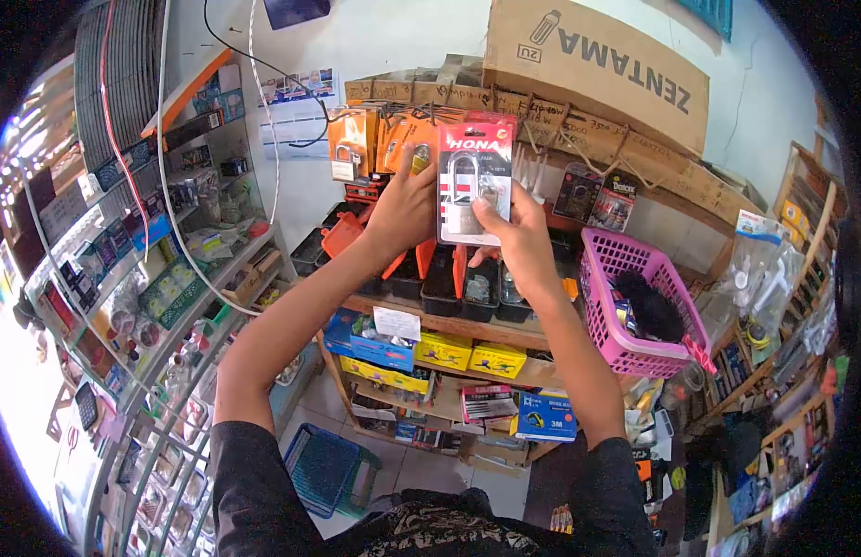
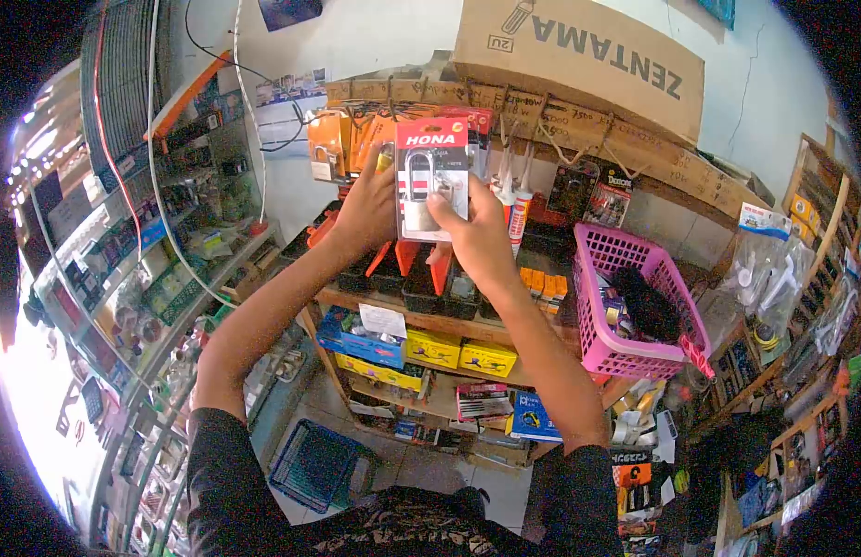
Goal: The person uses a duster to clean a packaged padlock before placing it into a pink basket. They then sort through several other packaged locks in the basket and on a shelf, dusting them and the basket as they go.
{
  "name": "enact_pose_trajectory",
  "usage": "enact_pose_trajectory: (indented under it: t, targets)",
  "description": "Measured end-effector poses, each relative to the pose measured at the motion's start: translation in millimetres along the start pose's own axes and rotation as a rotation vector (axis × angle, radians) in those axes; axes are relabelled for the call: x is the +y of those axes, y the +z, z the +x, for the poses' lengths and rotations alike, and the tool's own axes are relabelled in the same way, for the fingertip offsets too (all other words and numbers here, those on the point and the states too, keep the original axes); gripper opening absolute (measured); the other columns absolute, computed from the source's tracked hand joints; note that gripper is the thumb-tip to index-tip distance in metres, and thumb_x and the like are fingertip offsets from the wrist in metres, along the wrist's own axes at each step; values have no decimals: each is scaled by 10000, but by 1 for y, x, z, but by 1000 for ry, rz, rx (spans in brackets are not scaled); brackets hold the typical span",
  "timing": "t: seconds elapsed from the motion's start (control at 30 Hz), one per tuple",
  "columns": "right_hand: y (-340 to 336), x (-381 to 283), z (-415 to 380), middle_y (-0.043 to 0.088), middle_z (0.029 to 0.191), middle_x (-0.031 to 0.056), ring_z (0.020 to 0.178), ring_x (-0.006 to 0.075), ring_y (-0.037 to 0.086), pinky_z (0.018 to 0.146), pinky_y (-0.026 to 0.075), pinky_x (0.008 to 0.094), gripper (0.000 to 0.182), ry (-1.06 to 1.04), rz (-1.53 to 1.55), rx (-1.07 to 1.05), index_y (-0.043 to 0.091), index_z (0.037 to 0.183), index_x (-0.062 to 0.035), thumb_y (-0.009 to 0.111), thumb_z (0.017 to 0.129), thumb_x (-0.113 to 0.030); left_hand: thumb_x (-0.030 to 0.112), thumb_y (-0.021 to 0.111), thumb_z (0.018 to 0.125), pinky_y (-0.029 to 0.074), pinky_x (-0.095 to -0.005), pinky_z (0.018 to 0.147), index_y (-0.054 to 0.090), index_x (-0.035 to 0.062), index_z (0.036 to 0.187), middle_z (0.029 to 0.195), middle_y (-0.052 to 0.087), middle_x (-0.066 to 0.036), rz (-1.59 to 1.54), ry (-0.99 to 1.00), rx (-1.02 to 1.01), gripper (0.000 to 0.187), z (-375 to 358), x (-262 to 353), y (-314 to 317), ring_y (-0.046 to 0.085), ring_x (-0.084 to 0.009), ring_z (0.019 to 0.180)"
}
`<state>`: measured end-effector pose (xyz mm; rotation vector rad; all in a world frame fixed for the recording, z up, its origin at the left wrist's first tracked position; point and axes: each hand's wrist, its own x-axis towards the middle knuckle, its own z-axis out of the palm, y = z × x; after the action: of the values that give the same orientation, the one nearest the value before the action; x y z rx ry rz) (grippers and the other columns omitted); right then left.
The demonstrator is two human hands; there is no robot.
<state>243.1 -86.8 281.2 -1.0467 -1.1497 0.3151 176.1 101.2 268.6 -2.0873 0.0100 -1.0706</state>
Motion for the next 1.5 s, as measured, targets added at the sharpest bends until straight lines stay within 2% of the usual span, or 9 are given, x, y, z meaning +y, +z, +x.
enact_pose_trajectory:
  t: [0.2,0.53,0.6,1.03,1.13,1.2,1.3,1.4,1.5]
  targets:
    - [-6,1,1,652,880,77,672,160,659,414,518,278,247,25,15,41,559,1103,4,589,934,-174,374,572,823,209,-593,1105,584,52,1245,1383,490,-74,35,-26,-53,531,4,0,-9,275,-213,1389]
    - [-29,27,14,639,810,64,577,134,604,415,484,265,224,36,4,78,567,1073,-11,581,940,-190,392,528,868,204,-592,1110,440,54,1383,1516,308,-83,84,-18,-99,622,3,-2,-9,174,-189,1441]
    - [-37,34,20,651,912,62,703,163,663,408,515,286,257,29,5,41,563,1124,-19,602,933,-188,420,528,871,179,-586,1123,409,78,1402,1523,297,-74,121,-16,-117,643,3,-2,-13,162,-193,1447]
    - [-49,62,65,651,928,73,744,178,658,458,548,297,229,11,-22,165,569,1108,-15,581,939,-169,443,523,875,126,-558,1149,300,100,1472,1552,249,-63,122,-30,-177,724,3,-3,-10,157,-185,1452]
    - [-49,68,70,639,956,109,746,197,661,465,560,309,279,-4,-59,176,518,1125,4,616,918,-156,451,522,873,123,-559,1149,315,100,1466,1551,252,-66,148,-18,-162,720,3,-3,-12,162,-186,1451]
    - [-47,74,71,604,1030,156,781,224,662,487,585,321,373,-26,-56,286,448,1141,20,664,887,-148,452,522,873,123,-560,1149,328,99,1461,1552,252,-68,139,-23,-166,713,3,-1,-13,164,-186,1451]
    - [-43,85,72,608,1019,144,819,213,647,537,602,320,410,-23,-46,357,430,1134,7,688,878,-182,455,520,874,123,-561,1149,351,97,1450,1552,251,-72,115,-34,-172,699,3,-1,-14,164,-187,1451]
    - [-39,93,73,535,1104,171,884,248,640,520,615,320,441,-58,-48,368,411,1136,26,697,869,-178,455,522,873,126,-563,1148,365,93,1441,1552,250,-78,91,-42,-174,691,4,-1,-13,164,-190,1451]
    - [-33,100,73,538,1104,166,892,245,634,512,613,311,440,-68,85,362,411,1139,21,695,872,-182,452,531,869,129,-566,1146,370,89,1435,1552,248,-84,76,-47,-177,692,5,3,-14,166,-197,1451]
